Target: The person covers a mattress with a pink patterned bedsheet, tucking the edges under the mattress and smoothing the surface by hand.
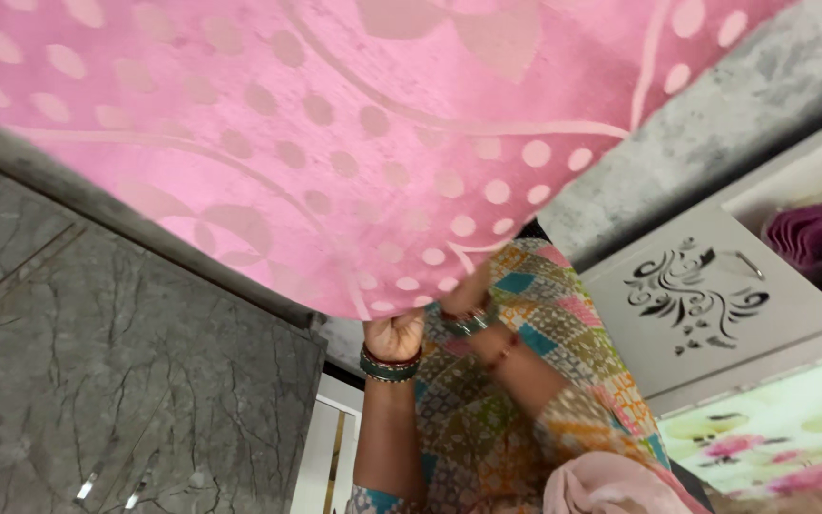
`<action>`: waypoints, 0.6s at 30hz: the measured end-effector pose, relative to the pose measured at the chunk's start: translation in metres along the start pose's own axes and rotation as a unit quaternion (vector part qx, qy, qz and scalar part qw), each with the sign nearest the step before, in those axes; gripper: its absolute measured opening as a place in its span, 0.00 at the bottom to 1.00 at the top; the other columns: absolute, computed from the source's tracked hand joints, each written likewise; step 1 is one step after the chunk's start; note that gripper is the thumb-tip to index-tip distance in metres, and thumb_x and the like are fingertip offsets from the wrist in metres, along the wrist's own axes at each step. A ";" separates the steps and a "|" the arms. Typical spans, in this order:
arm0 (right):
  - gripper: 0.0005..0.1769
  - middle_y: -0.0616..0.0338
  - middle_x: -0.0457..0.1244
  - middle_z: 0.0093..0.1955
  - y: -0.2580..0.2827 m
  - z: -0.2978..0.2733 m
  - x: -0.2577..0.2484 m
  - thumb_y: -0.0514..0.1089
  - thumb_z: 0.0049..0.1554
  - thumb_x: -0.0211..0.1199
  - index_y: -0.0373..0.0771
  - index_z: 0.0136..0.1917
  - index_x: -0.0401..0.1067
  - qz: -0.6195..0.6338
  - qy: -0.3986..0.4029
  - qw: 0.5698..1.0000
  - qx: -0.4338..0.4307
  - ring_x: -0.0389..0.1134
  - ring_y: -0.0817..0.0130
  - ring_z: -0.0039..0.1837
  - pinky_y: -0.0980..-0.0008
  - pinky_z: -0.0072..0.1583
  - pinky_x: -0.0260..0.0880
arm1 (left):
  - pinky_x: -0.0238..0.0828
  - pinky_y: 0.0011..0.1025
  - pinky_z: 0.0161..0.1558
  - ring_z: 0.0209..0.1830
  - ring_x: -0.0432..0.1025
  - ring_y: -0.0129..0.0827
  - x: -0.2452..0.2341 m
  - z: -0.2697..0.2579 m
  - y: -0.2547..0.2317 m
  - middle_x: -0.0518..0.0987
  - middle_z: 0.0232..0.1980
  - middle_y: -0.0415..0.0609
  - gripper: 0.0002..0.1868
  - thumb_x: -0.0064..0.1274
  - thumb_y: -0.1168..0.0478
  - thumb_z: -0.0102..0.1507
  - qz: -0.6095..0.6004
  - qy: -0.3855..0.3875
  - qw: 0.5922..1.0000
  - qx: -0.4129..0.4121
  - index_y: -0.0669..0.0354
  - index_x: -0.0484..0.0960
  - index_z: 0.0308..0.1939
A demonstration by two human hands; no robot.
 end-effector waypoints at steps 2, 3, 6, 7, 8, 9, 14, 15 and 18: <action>0.23 0.42 0.61 0.65 0.006 -0.010 -0.018 0.45 0.61 0.57 0.26 0.63 0.66 -0.005 -0.012 1.000 -0.013 0.63 0.47 0.66 0.52 0.66 0.65 | 0.67 0.18 0.32 0.45 0.74 0.27 0.005 -0.002 0.001 0.71 0.71 0.57 0.35 0.48 0.81 0.70 0.023 0.056 0.998 -0.016 0.59 0.61 0.79; 0.22 0.42 0.60 0.65 0.005 -0.016 -0.024 0.44 0.61 0.56 0.26 0.63 0.66 0.007 -0.011 1.000 -0.005 0.63 0.47 0.66 0.51 0.66 0.64 | 0.73 0.25 0.37 0.50 0.74 0.35 0.005 -0.002 0.003 0.69 0.71 0.59 0.37 0.49 0.79 0.65 0.064 0.009 0.998 0.008 0.60 0.60 0.78; 0.14 0.45 0.61 0.63 -0.006 -0.039 -0.032 0.41 0.63 0.58 0.29 0.58 0.68 0.107 -0.026 0.993 0.049 0.63 0.51 0.62 0.56 0.64 0.64 | 0.84 0.40 0.50 0.65 0.72 0.52 0.015 0.001 0.005 0.64 0.73 0.65 0.43 0.52 0.76 0.59 0.096 -0.022 0.995 0.034 0.63 0.55 0.77; 0.08 0.48 0.63 0.61 -0.013 -0.043 -0.035 0.40 0.65 0.61 0.33 0.54 0.69 0.173 -0.042 0.982 0.067 0.64 0.56 0.58 0.60 0.61 0.65 | 0.82 0.41 0.53 0.68 0.69 0.56 0.020 0.004 0.006 0.62 0.76 0.67 0.43 0.52 0.79 0.61 0.040 0.044 0.998 0.017 0.63 0.54 0.80; 0.04 0.52 0.64 0.58 -0.017 -0.050 -0.039 0.39 0.66 0.63 0.37 0.50 0.70 0.237 -0.054 0.966 0.090 0.64 0.60 0.55 0.64 0.58 0.67 | 0.81 0.43 0.56 0.72 0.66 0.59 0.025 0.002 0.007 0.60 0.79 0.69 0.44 0.52 0.81 0.64 -0.017 0.103 0.995 0.001 0.64 0.52 0.82; 0.04 0.52 0.62 0.64 -0.019 -0.056 -0.044 0.39 0.66 0.63 0.37 0.49 0.70 0.342 -0.039 0.928 0.142 0.63 0.60 0.61 0.61 0.64 0.66 | 0.80 0.45 0.58 0.73 0.66 0.58 0.025 0.001 0.009 0.60 0.79 0.67 0.43 0.52 0.77 0.64 0.002 0.080 0.997 0.014 0.63 0.53 0.81; 0.21 0.41 0.66 0.66 -0.022 -0.030 -0.049 0.50 0.76 0.51 0.29 0.64 0.72 0.877 0.119 0.387 0.261 0.70 0.55 0.67 0.54 0.70 0.71 | 0.77 0.53 0.60 0.75 0.62 0.66 0.056 0.013 0.017 0.57 0.80 0.72 0.31 0.43 0.54 0.77 -0.180 0.166 0.967 -0.074 0.65 0.54 0.79; 0.26 0.38 0.63 0.69 -0.022 -0.023 -0.047 0.55 0.74 0.52 0.28 0.68 0.68 0.876 0.108 0.366 0.297 0.67 0.52 0.70 0.50 0.69 0.69 | 0.72 0.57 0.63 0.75 0.62 0.63 0.062 0.012 0.019 0.58 0.79 0.69 0.33 0.43 0.51 0.75 -0.131 0.129 0.983 -0.023 0.64 0.55 0.78; 0.40 0.37 0.57 0.76 -0.023 0.003 -0.042 0.64 0.69 0.54 0.29 0.78 0.59 0.852 0.094 0.345 0.382 0.61 0.46 0.75 0.42 0.71 0.65 | 0.69 0.57 0.66 0.75 0.63 0.61 0.077 0.018 0.020 0.61 0.78 0.67 0.32 0.43 0.51 0.74 -0.030 0.068 0.994 0.084 0.65 0.57 0.78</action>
Point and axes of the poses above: each hand's wrist, its own z-axis towards the middle knuckle, its own x-axis out of the palm, y = z × x, the point moved 2 cm from there along z, towards the middle knuckle
